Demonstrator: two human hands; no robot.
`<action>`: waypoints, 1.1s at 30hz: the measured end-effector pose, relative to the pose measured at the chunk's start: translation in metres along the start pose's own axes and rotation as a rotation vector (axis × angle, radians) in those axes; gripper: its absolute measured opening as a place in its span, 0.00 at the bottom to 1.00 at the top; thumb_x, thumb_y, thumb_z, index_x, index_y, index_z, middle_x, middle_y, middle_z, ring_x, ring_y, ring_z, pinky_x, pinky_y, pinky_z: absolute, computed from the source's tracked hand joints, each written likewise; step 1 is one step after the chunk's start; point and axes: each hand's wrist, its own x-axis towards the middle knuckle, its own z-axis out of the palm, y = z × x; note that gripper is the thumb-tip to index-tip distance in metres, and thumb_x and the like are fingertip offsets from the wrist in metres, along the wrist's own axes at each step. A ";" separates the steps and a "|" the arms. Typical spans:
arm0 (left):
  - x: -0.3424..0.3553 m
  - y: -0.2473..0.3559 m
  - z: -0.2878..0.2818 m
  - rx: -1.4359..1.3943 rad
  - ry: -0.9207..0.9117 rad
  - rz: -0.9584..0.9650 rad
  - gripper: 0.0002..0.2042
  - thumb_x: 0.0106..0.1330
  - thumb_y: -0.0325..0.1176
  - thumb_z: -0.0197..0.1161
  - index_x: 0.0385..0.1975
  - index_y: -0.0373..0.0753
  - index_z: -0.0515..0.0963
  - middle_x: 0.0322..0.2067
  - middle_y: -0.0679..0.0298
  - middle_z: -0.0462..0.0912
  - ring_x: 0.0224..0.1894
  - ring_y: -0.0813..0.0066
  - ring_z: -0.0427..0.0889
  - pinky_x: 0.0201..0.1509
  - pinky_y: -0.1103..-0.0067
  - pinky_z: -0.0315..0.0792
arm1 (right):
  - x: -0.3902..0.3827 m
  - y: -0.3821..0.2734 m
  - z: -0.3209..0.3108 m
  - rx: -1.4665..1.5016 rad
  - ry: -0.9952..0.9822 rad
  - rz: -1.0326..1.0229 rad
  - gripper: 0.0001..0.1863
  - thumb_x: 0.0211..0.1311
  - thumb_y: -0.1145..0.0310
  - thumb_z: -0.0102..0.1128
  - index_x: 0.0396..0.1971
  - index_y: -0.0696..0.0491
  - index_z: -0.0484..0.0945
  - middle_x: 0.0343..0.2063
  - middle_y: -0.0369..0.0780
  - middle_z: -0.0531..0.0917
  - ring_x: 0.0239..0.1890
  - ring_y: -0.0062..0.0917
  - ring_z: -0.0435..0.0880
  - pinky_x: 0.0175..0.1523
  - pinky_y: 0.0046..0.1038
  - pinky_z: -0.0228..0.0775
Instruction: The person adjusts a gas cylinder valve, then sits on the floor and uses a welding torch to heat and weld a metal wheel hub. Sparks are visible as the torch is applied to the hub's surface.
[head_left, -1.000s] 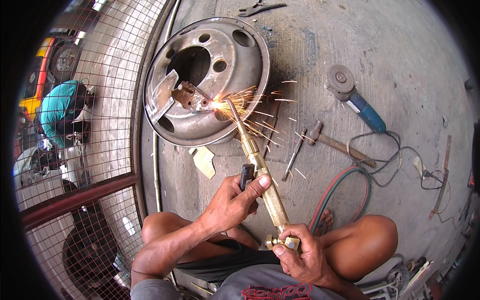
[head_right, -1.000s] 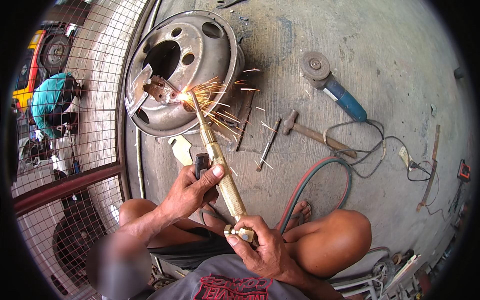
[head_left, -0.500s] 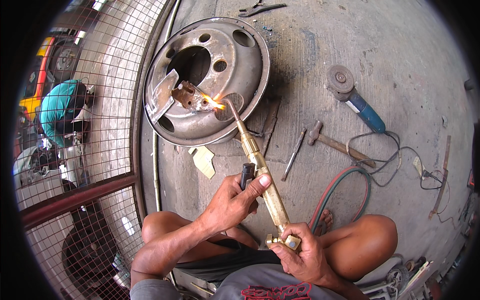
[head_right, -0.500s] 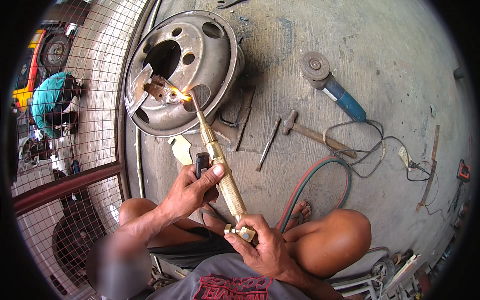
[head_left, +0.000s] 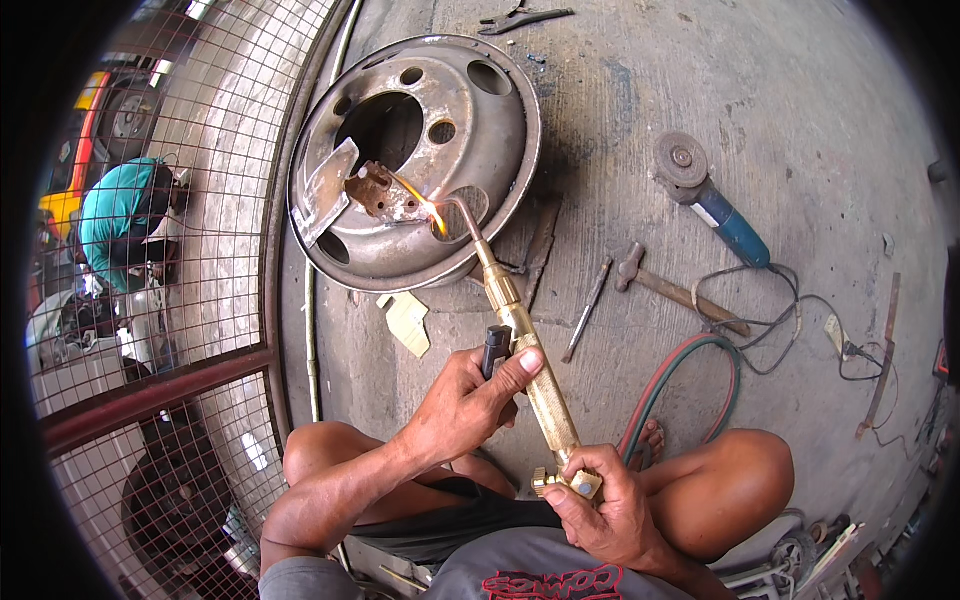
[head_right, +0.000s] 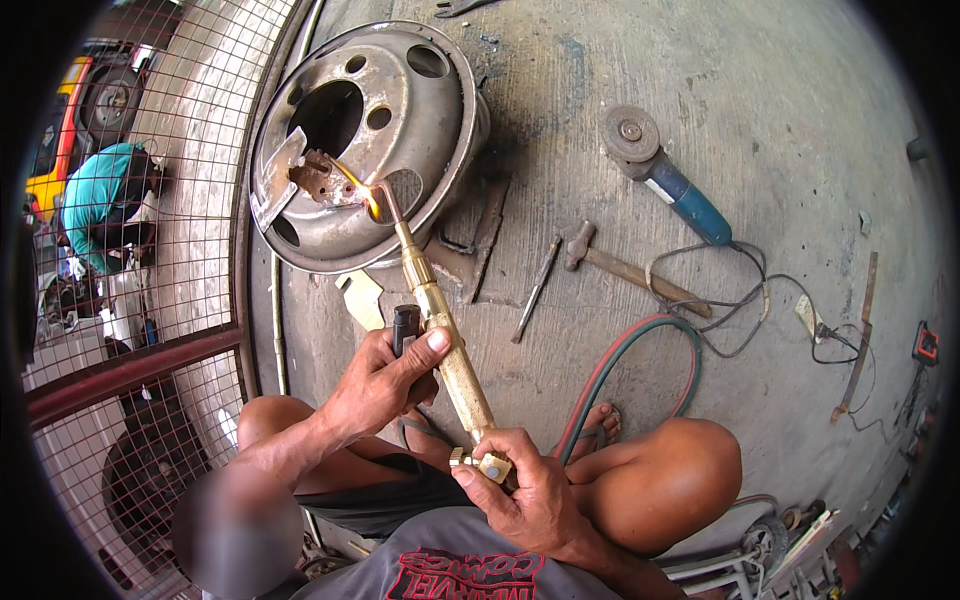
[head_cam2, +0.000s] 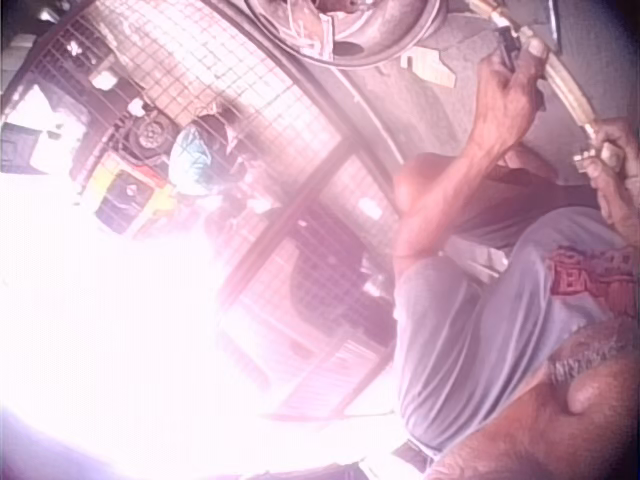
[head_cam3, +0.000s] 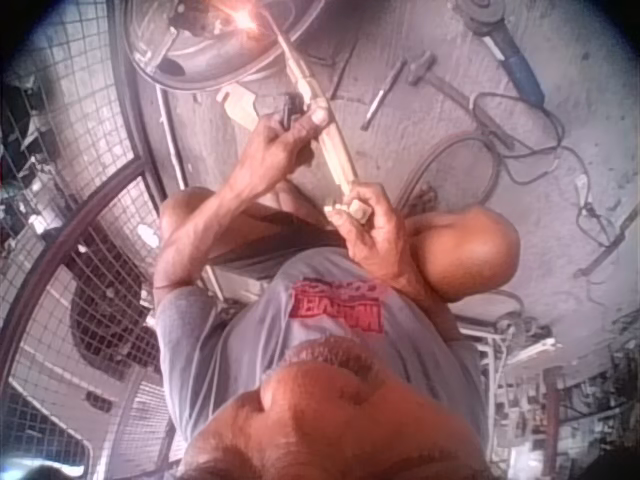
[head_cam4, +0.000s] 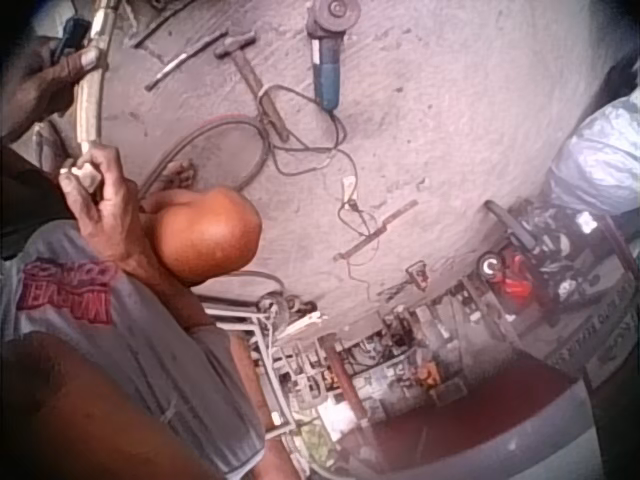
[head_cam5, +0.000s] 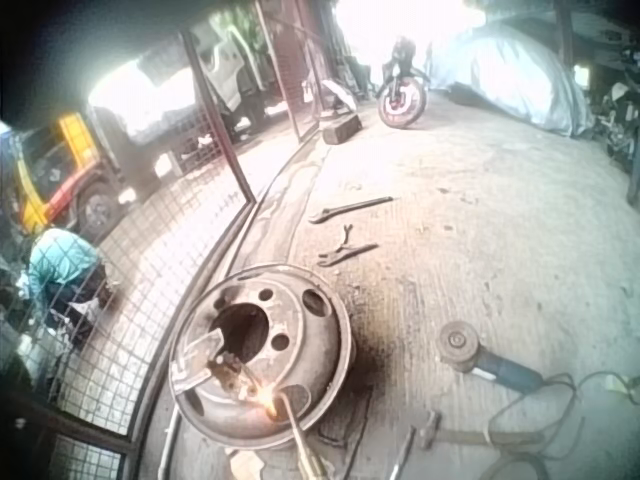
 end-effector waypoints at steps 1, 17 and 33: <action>0.000 0.000 0.000 0.002 0.000 0.000 0.29 0.76 0.59 0.59 0.21 0.38 0.73 0.13 0.71 0.69 0.19 0.83 0.71 0.22 0.79 0.67 | 0.000 0.000 0.000 0.002 -0.002 -0.006 0.14 0.70 0.65 0.69 0.48 0.52 0.73 0.28 0.37 0.85 0.30 0.16 0.83 0.35 0.25 0.77; -0.001 0.002 0.001 -0.016 0.008 -0.003 0.28 0.76 0.58 0.60 0.23 0.38 0.74 0.14 0.72 0.68 0.19 0.83 0.71 0.23 0.79 0.67 | 0.002 -0.006 -0.001 0.039 -0.036 -0.016 0.13 0.72 0.67 0.66 0.48 0.54 0.73 0.26 0.36 0.84 0.29 0.14 0.82 0.34 0.24 0.75; 0.001 0.004 0.003 -0.040 0.013 -0.015 0.27 0.76 0.57 0.61 0.26 0.37 0.75 0.16 0.72 0.70 0.21 0.84 0.70 0.25 0.78 0.67 | 0.007 0.006 -0.004 0.026 -0.068 -0.128 0.16 0.72 0.68 0.66 0.51 0.52 0.68 0.24 0.34 0.79 0.21 0.11 0.74 0.26 0.20 0.67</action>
